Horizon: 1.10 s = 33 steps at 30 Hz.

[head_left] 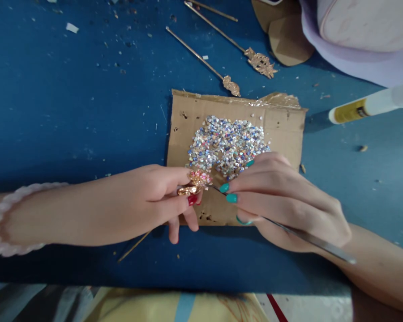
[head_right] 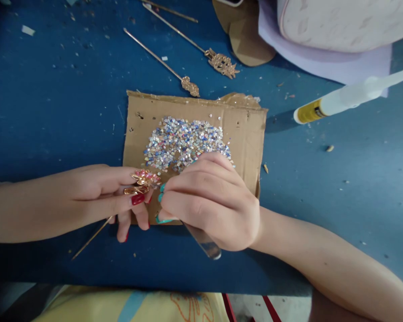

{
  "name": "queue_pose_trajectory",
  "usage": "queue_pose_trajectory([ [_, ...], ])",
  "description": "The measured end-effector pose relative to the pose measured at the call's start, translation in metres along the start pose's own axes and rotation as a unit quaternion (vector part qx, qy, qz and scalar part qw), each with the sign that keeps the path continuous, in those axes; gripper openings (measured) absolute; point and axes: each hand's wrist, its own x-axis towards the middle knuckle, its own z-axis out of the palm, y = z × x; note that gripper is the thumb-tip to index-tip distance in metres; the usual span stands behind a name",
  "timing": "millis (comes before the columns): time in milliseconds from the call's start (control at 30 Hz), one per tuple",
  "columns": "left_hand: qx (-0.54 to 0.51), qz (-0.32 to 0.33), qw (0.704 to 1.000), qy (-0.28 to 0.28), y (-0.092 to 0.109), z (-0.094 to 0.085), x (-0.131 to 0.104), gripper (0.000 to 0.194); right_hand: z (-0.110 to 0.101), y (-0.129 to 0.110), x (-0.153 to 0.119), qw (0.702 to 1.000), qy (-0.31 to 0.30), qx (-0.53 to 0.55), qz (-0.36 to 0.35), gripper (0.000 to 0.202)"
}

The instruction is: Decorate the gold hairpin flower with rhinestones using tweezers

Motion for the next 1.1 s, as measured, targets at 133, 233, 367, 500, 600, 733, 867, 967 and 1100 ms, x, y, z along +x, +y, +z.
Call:
queue_pose_trajectory([
  [133,0.003,0.003,1.000,-0.003,-0.0013,-0.0007,-0.0003,0.029,-0.0002,0.0002,0.0007,1.000,0.001,-0.001,0.001,0.011],
  [233,0.001,0.009,1.000,-0.004,-0.0019,-0.0014,-0.0004,0.027,-0.0015,0.0014,0.0007,1.000,0.003,0.004,-0.002,0.011],
  [367,0.002,0.016,1.000,0.001,-0.0027,-0.0019,-0.0002,0.026,-0.0042,0.0033,0.0009,1.000,-0.015,0.010,-0.005,0.010],
  [500,0.002,0.019,1.000,0.007,-0.0025,-0.0015,-0.0005,0.021,-0.0051,0.0041,0.0027,1.000,-0.015,0.006,-0.002,0.010],
  [600,0.002,0.018,1.000,0.007,-0.0008,-0.0015,-0.0008,0.023,-0.0045,0.0038,0.0047,1.000,-0.010,0.004,-0.004,0.009],
  [733,0.007,0.013,1.000,0.013,0.0029,-0.0013,-0.0008,0.021,-0.0035,0.0026,0.0066,1.000,-0.001,0.008,0.009,0.010],
  [867,0.008,0.010,1.000,0.012,0.0033,-0.0008,-0.0009,0.022,-0.0032,0.0022,0.0067,1.000,-0.004,0.010,0.010,0.009],
  [967,0.004,0.008,1.000,0.009,0.0019,-0.0007,-0.0009,0.027,-0.0035,0.0021,0.0059,1.000,-0.003,0.008,0.005,0.010],
  [1100,0.001,0.004,1.000,0.011,0.0015,-0.0001,-0.0005,0.030,-0.0040,0.0022,0.0052,1.000,-0.006,0.000,0.005,0.013],
])
